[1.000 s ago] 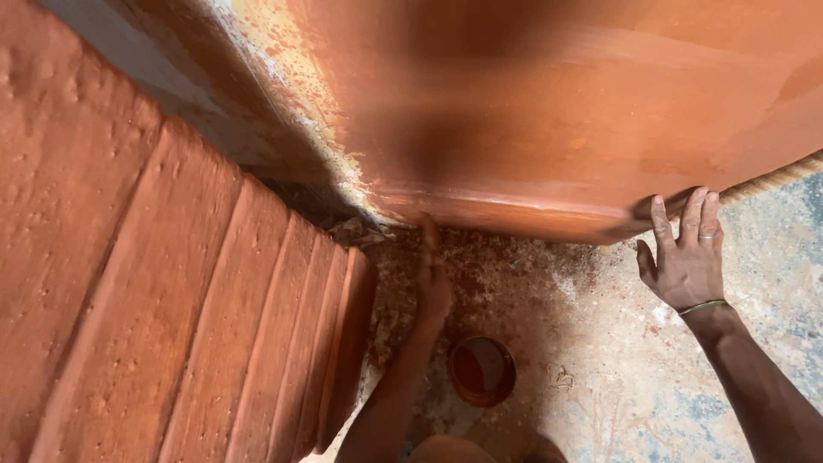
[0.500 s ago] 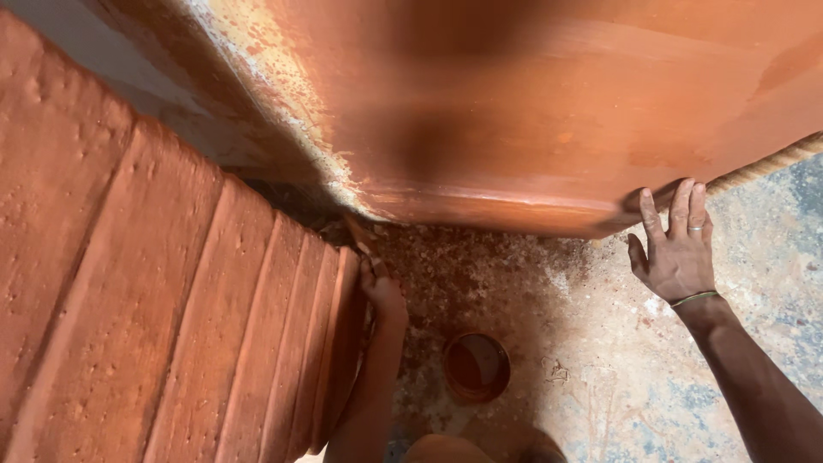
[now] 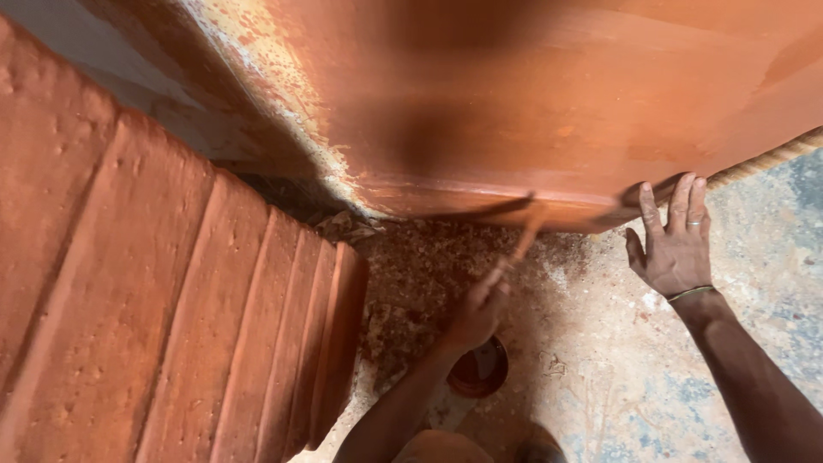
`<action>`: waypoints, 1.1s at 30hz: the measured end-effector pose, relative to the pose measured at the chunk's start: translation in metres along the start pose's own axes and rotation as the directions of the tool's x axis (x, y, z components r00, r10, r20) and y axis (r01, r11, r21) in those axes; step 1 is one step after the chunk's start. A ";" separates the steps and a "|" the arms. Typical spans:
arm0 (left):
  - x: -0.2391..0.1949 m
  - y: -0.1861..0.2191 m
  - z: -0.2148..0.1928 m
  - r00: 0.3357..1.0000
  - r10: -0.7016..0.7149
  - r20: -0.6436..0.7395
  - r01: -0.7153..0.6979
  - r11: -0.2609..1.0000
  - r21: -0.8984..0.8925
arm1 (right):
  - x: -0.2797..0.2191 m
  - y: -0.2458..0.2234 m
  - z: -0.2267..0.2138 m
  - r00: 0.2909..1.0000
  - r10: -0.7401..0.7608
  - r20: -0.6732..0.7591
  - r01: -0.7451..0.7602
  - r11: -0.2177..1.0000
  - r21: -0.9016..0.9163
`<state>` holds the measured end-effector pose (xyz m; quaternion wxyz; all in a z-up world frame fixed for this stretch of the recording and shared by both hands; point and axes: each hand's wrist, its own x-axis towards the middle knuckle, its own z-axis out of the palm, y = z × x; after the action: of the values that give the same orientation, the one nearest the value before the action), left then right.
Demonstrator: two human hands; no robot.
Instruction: The person paints the lower edge of a wall using a paintbrush and a small container of reddish-brown paint. They repeatedly dip the brush and apply paint along the baseboard area, occasionally touching the wall with their left hand to steady the brush or wipe excess paint.
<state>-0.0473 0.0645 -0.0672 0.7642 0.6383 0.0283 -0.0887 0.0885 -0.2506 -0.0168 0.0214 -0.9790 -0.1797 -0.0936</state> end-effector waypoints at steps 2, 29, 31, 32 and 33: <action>0.007 0.004 -0.004 0.973 -0.026 -0.229 0.038 0.998 0.046 | 0.001 0.001 -0.003 1.000 0.008 0.015 -0.008 1.000 -0.020; -0.010 0.032 0.031 0.847 0.515 -0.132 -0.400 0.781 0.479 | -0.033 -0.170 0.018 0.675 -0.127 0.727 -0.669 0.311 0.675; -0.009 0.041 0.032 0.967 0.234 -0.097 -0.210 0.955 0.211 | -0.028 -0.163 0.038 0.713 -0.082 0.697 -0.669 0.219 0.710; -0.007 0.047 0.033 0.982 0.183 -0.040 -0.169 0.959 0.230 | -0.026 -0.156 0.049 0.743 -0.068 0.666 -0.657 0.122 0.744; -0.006 0.054 0.035 0.992 0.129 0.016 -0.129 0.959 0.251 | -0.024 -0.156 0.062 0.787 -0.077 0.612 -0.616 -0.125 0.777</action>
<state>-0.0461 0.0402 -0.0078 0.6811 0.7306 -0.0247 -0.0415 0.0223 -0.1084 -0.0811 0.6926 -0.6493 0.0314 0.3127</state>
